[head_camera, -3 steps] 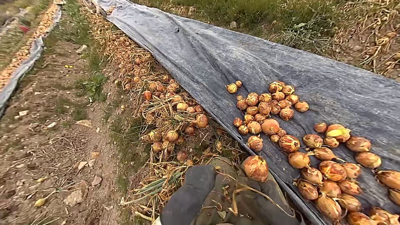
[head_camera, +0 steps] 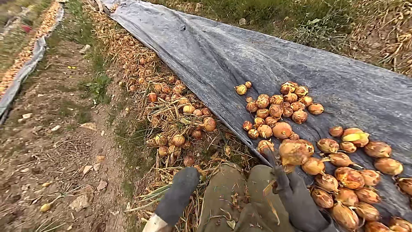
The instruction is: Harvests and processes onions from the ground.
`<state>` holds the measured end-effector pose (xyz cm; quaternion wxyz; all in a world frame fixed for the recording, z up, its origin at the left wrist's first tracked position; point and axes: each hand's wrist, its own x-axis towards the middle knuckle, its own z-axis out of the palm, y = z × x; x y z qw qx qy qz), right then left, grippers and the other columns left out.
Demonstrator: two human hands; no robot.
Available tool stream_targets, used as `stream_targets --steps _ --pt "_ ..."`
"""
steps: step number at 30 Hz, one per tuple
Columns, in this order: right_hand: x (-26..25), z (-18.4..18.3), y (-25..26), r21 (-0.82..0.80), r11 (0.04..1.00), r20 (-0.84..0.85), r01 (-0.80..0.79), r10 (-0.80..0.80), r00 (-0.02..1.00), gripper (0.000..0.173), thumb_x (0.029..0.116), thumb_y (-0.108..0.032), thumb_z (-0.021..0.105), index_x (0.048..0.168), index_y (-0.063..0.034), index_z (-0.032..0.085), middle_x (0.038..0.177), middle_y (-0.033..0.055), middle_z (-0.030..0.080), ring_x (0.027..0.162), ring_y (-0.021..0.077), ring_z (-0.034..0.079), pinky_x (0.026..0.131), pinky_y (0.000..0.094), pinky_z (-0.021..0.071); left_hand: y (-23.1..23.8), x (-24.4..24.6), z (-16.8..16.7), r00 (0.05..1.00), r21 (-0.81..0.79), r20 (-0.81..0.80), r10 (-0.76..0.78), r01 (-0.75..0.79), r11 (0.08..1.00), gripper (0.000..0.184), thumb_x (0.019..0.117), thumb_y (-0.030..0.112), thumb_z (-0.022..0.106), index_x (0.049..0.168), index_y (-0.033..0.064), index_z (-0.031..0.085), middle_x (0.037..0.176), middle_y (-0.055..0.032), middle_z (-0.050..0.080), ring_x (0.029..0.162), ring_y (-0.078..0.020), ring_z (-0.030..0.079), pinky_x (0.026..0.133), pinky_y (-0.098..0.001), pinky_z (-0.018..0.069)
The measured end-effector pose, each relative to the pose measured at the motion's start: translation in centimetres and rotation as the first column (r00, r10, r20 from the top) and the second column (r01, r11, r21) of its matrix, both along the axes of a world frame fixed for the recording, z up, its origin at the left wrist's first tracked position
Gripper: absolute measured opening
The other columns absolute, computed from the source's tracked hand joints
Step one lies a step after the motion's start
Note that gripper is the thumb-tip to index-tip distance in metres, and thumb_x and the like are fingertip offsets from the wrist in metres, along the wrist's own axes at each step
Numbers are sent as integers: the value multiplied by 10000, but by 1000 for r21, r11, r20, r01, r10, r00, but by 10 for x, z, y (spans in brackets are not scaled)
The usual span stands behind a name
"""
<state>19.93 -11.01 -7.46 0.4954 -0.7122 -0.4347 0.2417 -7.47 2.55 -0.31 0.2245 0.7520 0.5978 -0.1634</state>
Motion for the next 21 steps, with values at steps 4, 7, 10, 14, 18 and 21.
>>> stream_targets --steps 4,7,10,14,18,21 --pt "5 -1 17 -16 998 -267 65 -67 961 545 1052 -545 417 1485 -227 502 787 30 640 511 176 587 416 349 532 88 -37 -150 945 -33 -183 270 -281 959 432 1041 364 500 1281 42 659 1251 -210 685 1182 -388 659 977 -590 538" --pt "-15 -14 7 -162 986 -471 -36 -45 881 469 1077 -464 414 1413 -187 589 694 34 612 464 184 563 381 343 510 120 -36 -205 904 -10 -275 327 -343 939 608 878 554 665 1270 89 664 1205 -202 703 1131 -397 681 895 -624 562" --pt "-34 -29 -22 -319 930 -621 -181 -61 782 437 1089 -416 417 1395 -157 590 678 41 589 489 177 554 427 343 510 127 -33 -219 910 -20 -256 327 -343 939 707 774 558 757 1327 136 634 1215 -189 705 1128 -392 682 890 -639 553" --pt "-53 -38 -42 -435 820 -479 -373 140 867 443 1068 -454 472 1368 -169 633 961 34 705 745 138 653 685 376 565 100 -52 -194 917 64 258 304 -330 942 898 725 400 905 1475 171 467 1392 -169 595 1189 -348 652 959 -590 560" --pt "-68 -35 -13 -375 812 -188 -446 405 895 520 1066 -533 409 1429 -210 595 1261 30 706 1111 147 684 974 443 551 40 -57 -121 670 92 730 134 -291 952 847 685 270 930 1421 177 520 1382 -81 583 1240 -201 600 1032 -431 557" --pt "-83 -15 19 -316 802 -233 -507 453 861 600 1017 -596 474 1492 -232 525 1295 40 678 1107 158 674 959 428 554 -5 -46 -63 513 171 857 -53 -186 968 803 687 265 945 1397 175 582 1338 -61 621 1221 -186 615 1025 -390 572"
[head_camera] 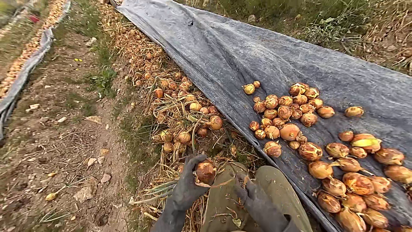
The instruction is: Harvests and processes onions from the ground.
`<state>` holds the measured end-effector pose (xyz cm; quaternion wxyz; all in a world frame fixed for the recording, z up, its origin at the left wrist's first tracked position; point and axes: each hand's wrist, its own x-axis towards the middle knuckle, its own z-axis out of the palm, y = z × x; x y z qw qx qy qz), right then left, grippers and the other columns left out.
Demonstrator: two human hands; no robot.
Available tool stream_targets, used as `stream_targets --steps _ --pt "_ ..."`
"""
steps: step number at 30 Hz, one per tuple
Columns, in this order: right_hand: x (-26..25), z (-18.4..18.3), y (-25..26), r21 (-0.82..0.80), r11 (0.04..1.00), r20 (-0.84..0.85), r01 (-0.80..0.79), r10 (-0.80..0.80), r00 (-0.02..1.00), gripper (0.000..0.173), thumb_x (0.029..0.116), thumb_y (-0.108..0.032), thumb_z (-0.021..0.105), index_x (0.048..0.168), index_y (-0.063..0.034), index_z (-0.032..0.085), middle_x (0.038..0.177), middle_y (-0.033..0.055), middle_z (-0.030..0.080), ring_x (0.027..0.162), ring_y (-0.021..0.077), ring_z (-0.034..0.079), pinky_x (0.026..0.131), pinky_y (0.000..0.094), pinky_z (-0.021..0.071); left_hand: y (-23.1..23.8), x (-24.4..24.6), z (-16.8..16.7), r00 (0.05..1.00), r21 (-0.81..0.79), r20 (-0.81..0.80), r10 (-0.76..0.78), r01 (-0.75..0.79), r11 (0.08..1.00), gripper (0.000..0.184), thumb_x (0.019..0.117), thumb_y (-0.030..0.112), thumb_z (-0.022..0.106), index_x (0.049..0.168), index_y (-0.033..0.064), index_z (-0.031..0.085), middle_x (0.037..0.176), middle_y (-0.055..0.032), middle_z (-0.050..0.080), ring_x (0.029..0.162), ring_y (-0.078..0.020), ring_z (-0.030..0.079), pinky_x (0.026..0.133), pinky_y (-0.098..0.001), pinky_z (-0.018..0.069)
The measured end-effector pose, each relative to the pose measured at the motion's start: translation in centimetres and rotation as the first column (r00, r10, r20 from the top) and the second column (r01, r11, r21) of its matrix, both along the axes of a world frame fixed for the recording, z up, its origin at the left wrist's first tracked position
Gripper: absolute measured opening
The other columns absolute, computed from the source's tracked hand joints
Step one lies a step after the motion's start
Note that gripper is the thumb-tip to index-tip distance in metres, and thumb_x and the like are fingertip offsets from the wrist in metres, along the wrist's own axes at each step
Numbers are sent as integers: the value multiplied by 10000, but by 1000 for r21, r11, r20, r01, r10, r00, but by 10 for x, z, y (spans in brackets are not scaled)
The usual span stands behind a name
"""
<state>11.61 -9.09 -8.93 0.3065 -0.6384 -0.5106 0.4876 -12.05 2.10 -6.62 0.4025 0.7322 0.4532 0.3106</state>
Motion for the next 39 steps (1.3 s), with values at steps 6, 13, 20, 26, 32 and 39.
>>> stream_targets --steps 6,13,20,26,32,39 --pt "-34 13 -21 101 977 -439 187 -125 890 666 1000 -710 361 1237 -147 625 763 3 630 563 130 592 512 346 554 -62 13 43 916 96 -310 -253 295 951 933 699 82 848 1489 435 497 1321 -31 660 1157 -235 670 929 -484 610" --pt "-20 39 -49 485 875 188 9 -114 975 490 1070 -348 463 1403 -18 609 1189 125 743 1012 242 747 892 478 598 -101 15 56 733 -389 -618 -286 32 921 489 870 105 662 1358 121 653 1209 -141 723 1137 -317 689 996 -560 529" --pt "9 2 -45 -150 985 245 -85 121 962 665 997 -690 383 1417 -217 591 1166 123 717 1118 292 678 988 548 506 -73 63 131 599 -342 -750 -281 12 940 356 1066 297 510 1270 72 697 1245 -171 704 1205 -330 652 1053 -523 474" --pt "-7 76 -37 -302 951 -151 63 -113 982 440 1106 -382 399 1271 -29 605 1069 118 645 906 163 612 872 363 495 -89 103 140 388 -528 -726 -568 214 822 393 1079 216 463 1381 5 600 1320 -271 644 1268 -444 599 1075 -594 436" --pt "20 9 -46 400 896 153 191 -271 950 521 1065 -418 409 933 -13 710 748 82 679 721 146 687 704 360 579 -48 69 87 278 -482 -848 -451 -49 875 345 1031 178 496 1323 56 634 1299 -254 661 1226 -456 628 1002 -643 489" --pt "75 6 7 215 864 -60 456 -454 889 524 1030 -561 450 1481 -305 522 908 43 679 547 177 601 464 377 541 6 10 39 334 -449 -870 -362 -235 862 487 1075 309 486 1518 107 506 1525 -198 517 1440 -390 460 1190 -580 337"
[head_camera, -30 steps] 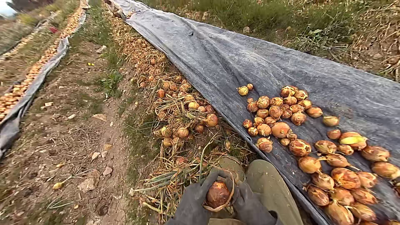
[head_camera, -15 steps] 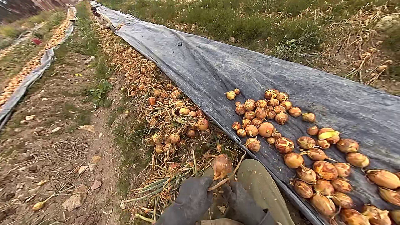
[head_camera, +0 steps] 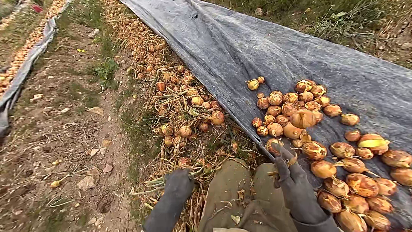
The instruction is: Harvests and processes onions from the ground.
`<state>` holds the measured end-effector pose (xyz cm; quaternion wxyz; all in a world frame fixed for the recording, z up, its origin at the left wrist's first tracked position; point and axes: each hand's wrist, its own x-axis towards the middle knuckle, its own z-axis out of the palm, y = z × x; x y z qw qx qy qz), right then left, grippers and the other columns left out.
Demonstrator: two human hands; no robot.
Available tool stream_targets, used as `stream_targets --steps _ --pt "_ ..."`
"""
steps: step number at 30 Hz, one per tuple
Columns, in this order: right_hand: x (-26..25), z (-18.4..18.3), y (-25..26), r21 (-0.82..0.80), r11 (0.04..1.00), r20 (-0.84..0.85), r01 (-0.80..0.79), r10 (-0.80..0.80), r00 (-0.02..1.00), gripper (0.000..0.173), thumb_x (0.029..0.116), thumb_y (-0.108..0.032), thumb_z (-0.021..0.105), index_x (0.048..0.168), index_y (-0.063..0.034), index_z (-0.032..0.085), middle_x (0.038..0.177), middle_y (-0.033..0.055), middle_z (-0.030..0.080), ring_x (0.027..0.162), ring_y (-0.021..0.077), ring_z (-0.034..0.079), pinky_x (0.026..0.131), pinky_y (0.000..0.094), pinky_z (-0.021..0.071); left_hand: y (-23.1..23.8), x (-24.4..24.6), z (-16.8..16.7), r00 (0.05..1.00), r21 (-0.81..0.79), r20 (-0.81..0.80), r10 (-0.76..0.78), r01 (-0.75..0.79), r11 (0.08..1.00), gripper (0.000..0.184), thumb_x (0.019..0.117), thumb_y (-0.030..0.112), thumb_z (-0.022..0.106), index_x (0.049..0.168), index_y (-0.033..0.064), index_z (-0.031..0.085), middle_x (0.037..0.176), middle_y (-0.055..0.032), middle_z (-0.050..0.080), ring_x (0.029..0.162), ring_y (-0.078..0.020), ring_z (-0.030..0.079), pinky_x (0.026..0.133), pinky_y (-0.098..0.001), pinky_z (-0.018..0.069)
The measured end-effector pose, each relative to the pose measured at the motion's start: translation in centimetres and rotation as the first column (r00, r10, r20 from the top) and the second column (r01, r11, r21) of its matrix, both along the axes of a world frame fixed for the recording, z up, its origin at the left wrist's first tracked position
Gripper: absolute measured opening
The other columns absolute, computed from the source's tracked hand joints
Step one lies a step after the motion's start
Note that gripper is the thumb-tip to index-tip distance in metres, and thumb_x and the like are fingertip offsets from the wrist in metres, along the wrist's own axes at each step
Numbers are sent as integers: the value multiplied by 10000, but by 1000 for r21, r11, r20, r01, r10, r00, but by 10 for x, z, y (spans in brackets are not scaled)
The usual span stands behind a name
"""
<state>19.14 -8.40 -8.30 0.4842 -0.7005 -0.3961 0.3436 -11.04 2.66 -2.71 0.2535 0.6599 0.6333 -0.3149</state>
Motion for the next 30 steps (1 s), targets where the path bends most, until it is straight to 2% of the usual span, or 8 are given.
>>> stream_targets --steps 5,9,12,17,21,25,28,30 --pt "-37 -19 -16 -231 956 -113 -179 156 981 467 1052 -479 478 1445 -245 572 1027 26 709 622 145 637 531 375 571 67 19 -153 961 207 152 232 -260 943 637 1003 622 476 1126 52 733 1134 -214 720 1099 -393 689 903 -633 546" --pt "-40 -27 -44 -417 862 -27 -288 305 952 525 1014 -586 490 1414 -264 600 1084 35 736 893 176 714 798 468 591 71 -6 -206 923 51 114 368 -375 926 704 893 675 614 1214 56 705 1207 -217 700 1152 -402 665 942 -654 528" --pt "-40 -44 -53 -442 824 7 -354 398 917 548 1024 -610 440 1320 -206 663 1085 40 735 992 172 706 896 457 567 51 -24 -177 878 61 374 298 -344 937 710 900 520 723 1485 175 514 1341 -162 655 1229 -339 643 1025 -602 516" --pt "-60 -27 -22 -362 816 -4 -451 482 876 582 1018 -634 415 1407 -244 603 1158 40 715 1027 177 691 919 455 554 -16 -24 -75 551 130 828 101 -363 923 689 819 323 845 1432 217 549 1374 -17 624 1235 -142 624 1053 -396 550" --pt "-90 0 -13 -100 855 -304 -509 461 834 572 1016 -625 455 1448 -261 548 1004 45 673 698 163 632 624 377 567 -59 -1 -19 315 168 945 -86 -241 956 544 842 127 821 1353 144 637 1280 0 692 1165 -122 670 1023 -340 584" --pt "-108 13 -29 55 917 -472 -396 373 799 534 1062 -567 381 1389 -213 611 1005 40 689 675 151 628 567 344 556 -87 12 5 613 426 739 -279 -104 899 448 892 62 652 1327 148 705 1188 -37 757 1121 -184 711 1006 -453 564" --pt "-97 18 -38 139 918 -76 -372 384 920 492 1106 -409 365 1472 -144 560 1336 53 676 1125 120 681 981 373 556 -93 12 23 743 247 646 -173 11 969 320 956 196 656 1256 113 730 1119 -94 762 1074 -271 718 983 -566 542" --pt "-91 11 -41 269 925 172 -268 228 958 477 1102 -367 399 1446 -93 585 1305 89 699 1128 161 700 975 413 572 -90 12 25 767 133 632 -110 33 991 301 1000 354 638 1089 92 757 935 -76 766 875 -244 734 853 -541 580"
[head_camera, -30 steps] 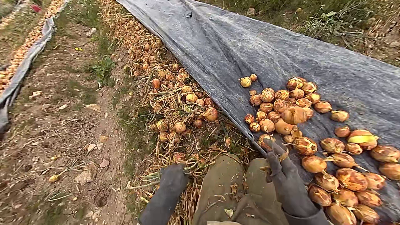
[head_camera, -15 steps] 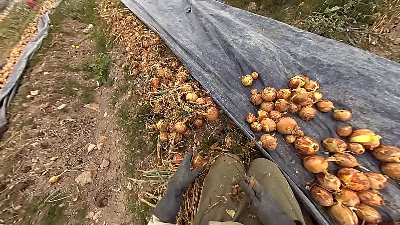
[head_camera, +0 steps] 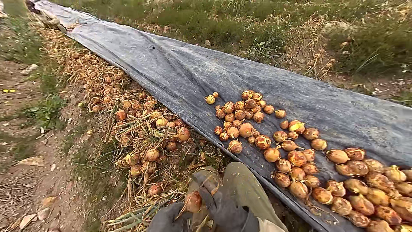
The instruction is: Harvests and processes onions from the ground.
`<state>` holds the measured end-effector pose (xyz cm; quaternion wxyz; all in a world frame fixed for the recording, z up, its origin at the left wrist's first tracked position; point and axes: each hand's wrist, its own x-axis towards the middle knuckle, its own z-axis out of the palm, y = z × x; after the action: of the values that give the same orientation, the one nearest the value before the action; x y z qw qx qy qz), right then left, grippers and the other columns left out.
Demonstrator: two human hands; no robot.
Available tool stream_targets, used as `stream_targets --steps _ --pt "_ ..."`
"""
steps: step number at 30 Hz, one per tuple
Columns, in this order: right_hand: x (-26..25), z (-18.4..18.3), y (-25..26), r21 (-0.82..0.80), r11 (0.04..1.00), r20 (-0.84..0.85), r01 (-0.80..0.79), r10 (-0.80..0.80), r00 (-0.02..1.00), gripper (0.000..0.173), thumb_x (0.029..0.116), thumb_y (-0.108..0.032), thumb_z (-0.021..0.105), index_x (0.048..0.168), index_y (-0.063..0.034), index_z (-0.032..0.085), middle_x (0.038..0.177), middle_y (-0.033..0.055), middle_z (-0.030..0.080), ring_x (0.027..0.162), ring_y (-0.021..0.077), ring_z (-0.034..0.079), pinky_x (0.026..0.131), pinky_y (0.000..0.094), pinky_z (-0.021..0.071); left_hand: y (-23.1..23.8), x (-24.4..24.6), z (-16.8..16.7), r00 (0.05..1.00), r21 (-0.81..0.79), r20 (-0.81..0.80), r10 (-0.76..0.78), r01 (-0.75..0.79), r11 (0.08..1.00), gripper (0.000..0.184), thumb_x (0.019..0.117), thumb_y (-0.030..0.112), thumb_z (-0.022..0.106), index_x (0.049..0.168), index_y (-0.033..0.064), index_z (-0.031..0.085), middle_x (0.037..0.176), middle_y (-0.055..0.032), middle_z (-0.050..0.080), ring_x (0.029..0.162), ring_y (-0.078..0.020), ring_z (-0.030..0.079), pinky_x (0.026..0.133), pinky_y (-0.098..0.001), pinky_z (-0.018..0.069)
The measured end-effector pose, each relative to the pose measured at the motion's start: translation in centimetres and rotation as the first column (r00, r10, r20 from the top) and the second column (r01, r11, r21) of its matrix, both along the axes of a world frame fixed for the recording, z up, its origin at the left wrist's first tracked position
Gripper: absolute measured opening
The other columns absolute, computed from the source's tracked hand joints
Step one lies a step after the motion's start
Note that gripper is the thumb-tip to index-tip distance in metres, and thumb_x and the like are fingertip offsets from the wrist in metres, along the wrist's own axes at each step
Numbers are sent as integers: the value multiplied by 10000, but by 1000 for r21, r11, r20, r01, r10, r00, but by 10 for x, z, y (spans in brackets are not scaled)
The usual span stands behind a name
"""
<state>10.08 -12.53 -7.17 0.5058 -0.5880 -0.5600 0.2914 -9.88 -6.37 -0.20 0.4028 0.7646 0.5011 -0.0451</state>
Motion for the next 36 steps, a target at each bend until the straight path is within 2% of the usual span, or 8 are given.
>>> stream_targets --steps 4,8,12,18,22,24,27,36 --pt "28 9 -15 -278 960 -71 -30 10 997 491 1099 -387 411 1416 -55 586 1331 117 661 1238 151 620 1104 349 464 13 16 27 993 135 -111 -49 64 989 441 1021 458 577 1080 55 748 985 -157 749 936 -351 726 868 -623 552" --pt "25 -5 -18 -533 822 -109 -204 173 979 636 1014 -638 447 1169 -64 673 1001 163 691 966 296 682 879 534 533 16 54 43 929 155 -301 -215 270 950 433 1036 421 540 1286 113 712 1156 -153 748 1081 -380 710 939 -644 527" --pt "17 -5 -16 -521 833 -398 -186 -45 916 556 1031 -592 443 1208 -99 630 907 47 650 725 144 631 645 354 545 8 87 27 864 -51 -316 -392 397 916 458 1068 408 479 1194 37 717 1120 -227 725 1088 -431 685 939 -639 504" --pt "59 -5 -4 -293 952 62 92 -77 995 540 1076 -460 399 1061 -22 714 848 112 693 806 207 691 771 425 575 53 86 63 726 -158 -658 -198 124 980 444 1131 273 381 1469 35 545 1483 -262 538 1391 -454 497 1137 -621 367" --pt "104 -4 33 -294 925 -72 239 -270 960 531 1052 -572 370 1458 -270 532 818 17 650 554 162 590 497 371 545 98 42 3 773 -44 -635 5 -43 998 475 1109 212 385 1568 94 421 1612 -196 397 1490 -382 387 1205 -548 337" --pt "106 -12 44 -322 911 -149 257 -317 937 496 1051 -561 404 1489 -349 502 785 33 649 498 188 561 429 372 511 127 12 -122 912 268 -360 197 -101 958 339 1045 249 511 1249 72 716 1246 -203 692 1184 -376 657 999 -570 535" --pt "93 -25 41 -473 860 -149 191 -292 945 477 1036 -560 466 1460 -354 540 815 46 666 525 202 592 453 393 533 155 24 -205 887 -49 -436 152 -192 980 419 1004 421 566 1211 84 707 1196 -202 702 1137 -377 674 949 -619 541" --pt "60 -52 9 -669 743 -80 -33 -28 996 473 1019 -553 494 1349 -249 642 1064 4 720 837 133 692 728 399 591 108 -11 -236 806 -128 -318 499 -558 820 795 776 272 853 1474 133 499 1386 -216 611 1263 -386 610 1037 -606 502"
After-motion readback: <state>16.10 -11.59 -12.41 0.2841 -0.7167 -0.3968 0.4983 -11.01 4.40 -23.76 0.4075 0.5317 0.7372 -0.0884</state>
